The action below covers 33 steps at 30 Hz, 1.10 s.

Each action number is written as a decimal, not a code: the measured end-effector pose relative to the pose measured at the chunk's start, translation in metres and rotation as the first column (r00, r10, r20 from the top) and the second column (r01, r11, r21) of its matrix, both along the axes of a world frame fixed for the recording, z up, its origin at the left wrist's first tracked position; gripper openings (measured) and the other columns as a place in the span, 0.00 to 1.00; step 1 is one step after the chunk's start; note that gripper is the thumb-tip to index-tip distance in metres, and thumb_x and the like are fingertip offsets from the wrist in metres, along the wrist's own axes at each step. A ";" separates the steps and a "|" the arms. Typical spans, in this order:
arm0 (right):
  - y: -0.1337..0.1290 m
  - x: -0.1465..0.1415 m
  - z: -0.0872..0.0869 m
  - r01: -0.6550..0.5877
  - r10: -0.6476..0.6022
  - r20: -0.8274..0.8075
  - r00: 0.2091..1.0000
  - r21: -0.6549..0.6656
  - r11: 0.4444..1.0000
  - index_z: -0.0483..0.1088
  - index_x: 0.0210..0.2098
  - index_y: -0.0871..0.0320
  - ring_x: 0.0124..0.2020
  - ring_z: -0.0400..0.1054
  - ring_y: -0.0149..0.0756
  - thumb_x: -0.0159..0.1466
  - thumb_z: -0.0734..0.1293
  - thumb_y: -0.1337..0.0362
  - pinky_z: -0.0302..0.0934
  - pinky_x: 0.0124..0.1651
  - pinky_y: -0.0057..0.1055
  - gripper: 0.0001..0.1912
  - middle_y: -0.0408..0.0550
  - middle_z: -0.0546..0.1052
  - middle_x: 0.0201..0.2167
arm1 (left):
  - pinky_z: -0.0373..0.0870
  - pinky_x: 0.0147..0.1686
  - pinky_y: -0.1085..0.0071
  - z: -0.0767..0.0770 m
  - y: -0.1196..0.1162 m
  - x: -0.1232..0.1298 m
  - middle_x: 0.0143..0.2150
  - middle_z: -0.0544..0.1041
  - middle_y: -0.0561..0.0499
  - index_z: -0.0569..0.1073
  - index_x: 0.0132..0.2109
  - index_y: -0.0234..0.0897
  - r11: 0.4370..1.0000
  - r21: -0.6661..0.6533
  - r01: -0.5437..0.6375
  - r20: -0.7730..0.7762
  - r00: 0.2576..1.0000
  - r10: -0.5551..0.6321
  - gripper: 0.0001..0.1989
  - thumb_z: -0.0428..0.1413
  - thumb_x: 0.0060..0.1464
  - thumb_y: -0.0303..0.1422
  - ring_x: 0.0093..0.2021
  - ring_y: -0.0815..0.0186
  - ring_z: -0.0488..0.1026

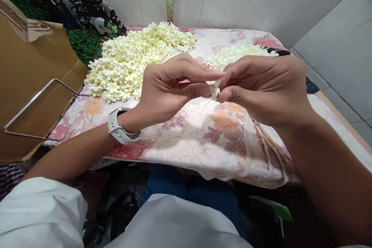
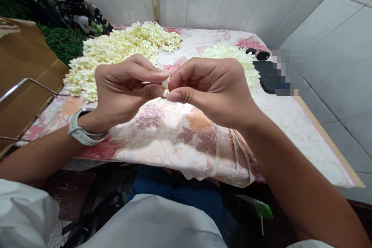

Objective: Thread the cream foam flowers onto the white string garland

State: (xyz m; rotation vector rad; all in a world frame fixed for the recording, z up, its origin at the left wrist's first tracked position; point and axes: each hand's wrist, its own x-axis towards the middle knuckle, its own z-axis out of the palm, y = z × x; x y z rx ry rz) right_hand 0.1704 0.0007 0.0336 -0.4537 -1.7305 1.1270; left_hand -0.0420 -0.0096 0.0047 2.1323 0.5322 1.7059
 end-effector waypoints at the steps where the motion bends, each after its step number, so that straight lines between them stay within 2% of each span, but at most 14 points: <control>1: 0.000 0.000 0.000 0.004 -0.004 0.005 1.000 0.001 1.000 0.84 0.28 0.51 0.24 0.68 0.31 0.52 0.90 0.57 0.63 0.26 0.32 0.15 0.40 0.78 0.25 | 0.81 0.34 0.80 -0.001 0.000 0.000 0.42 0.88 0.54 0.87 0.51 0.47 1.000 -0.003 -0.014 -0.007 1.000 0.014 0.12 0.70 0.63 0.43 0.40 0.71 0.85; 5: 0.003 0.001 -0.001 -0.007 0.007 0.001 1.000 0.005 1.000 0.84 0.28 0.52 0.24 0.68 0.30 0.50 0.90 0.57 0.64 0.25 0.32 0.15 0.40 0.78 0.24 | 0.81 0.33 0.79 -0.002 0.001 -0.002 0.43 0.88 0.53 0.86 0.50 0.46 0.999 0.002 -0.047 -0.044 0.998 0.047 0.13 0.69 0.63 0.45 0.39 0.71 0.85; 14: 0.011 0.001 -0.008 -0.115 0.113 -0.074 0.991 -0.015 0.993 0.88 0.31 0.51 0.25 0.73 0.31 0.51 0.90 0.64 0.68 0.28 0.31 0.12 0.44 0.83 0.26 | 0.80 0.31 0.80 0.000 -0.001 0.004 0.42 0.88 0.55 0.87 0.49 0.50 0.999 0.015 0.032 0.039 0.999 -0.033 0.10 0.72 0.62 0.41 0.39 0.71 0.85; 20: 0.013 0.002 -0.010 -0.159 0.160 -0.103 0.982 0.013 0.987 0.89 0.34 0.48 0.24 0.74 0.31 0.54 0.89 0.65 0.70 0.28 0.30 0.11 0.44 0.85 0.26 | 0.79 0.28 0.80 -0.002 0.000 0.003 0.42 0.88 0.54 0.87 0.50 0.49 0.998 0.061 0.009 0.026 1.000 -0.011 0.11 0.71 0.62 0.42 0.37 0.71 0.85; 23: 0.011 0.002 -0.009 -0.144 0.146 -0.098 0.984 0.035 0.989 0.89 0.34 0.49 0.25 0.74 0.31 0.56 0.88 0.62 0.68 0.27 0.30 0.08 0.44 0.84 0.26 | 0.80 0.30 0.78 -0.003 0.001 0.000 0.42 0.88 0.52 0.87 0.50 0.47 0.995 0.097 -0.018 -0.017 1.000 0.020 0.12 0.69 0.64 0.44 0.36 0.71 0.84; 26: 0.007 0.002 -0.006 -0.116 0.117 -0.064 0.991 0.022 0.993 0.88 0.33 0.48 0.26 0.75 0.34 0.55 0.88 0.60 0.69 0.28 0.32 0.09 0.44 0.84 0.25 | 0.80 0.30 0.77 -0.002 0.000 -0.002 0.42 0.87 0.51 0.87 0.50 0.46 0.995 0.079 -0.065 -0.069 0.995 0.070 0.14 0.69 0.64 0.47 0.35 0.71 0.84; 29: 0.005 0.003 -0.004 -0.103 0.104 -0.050 0.993 0.008 0.995 0.88 0.32 0.48 0.26 0.74 0.34 0.54 0.89 0.59 0.68 0.28 0.32 0.10 0.44 0.84 0.25 | 0.81 0.30 0.78 0.002 -0.003 0.000 0.41 0.87 0.54 0.87 0.49 0.50 0.998 0.052 -0.025 -0.025 0.999 0.027 0.11 0.71 0.62 0.45 0.36 0.71 0.85; 33: 0.005 0.004 -0.002 -0.145 0.145 -0.069 0.987 -0.003 0.989 0.88 0.32 0.52 0.25 0.75 0.32 0.54 0.89 0.62 0.67 0.27 0.30 0.10 0.45 0.84 0.25 | 0.83 0.34 0.77 0.006 -0.007 0.003 0.40 0.88 0.57 0.88 0.47 0.53 0.999 0.027 0.018 0.010 1.000 -0.018 0.09 0.71 0.61 0.43 0.38 0.71 0.86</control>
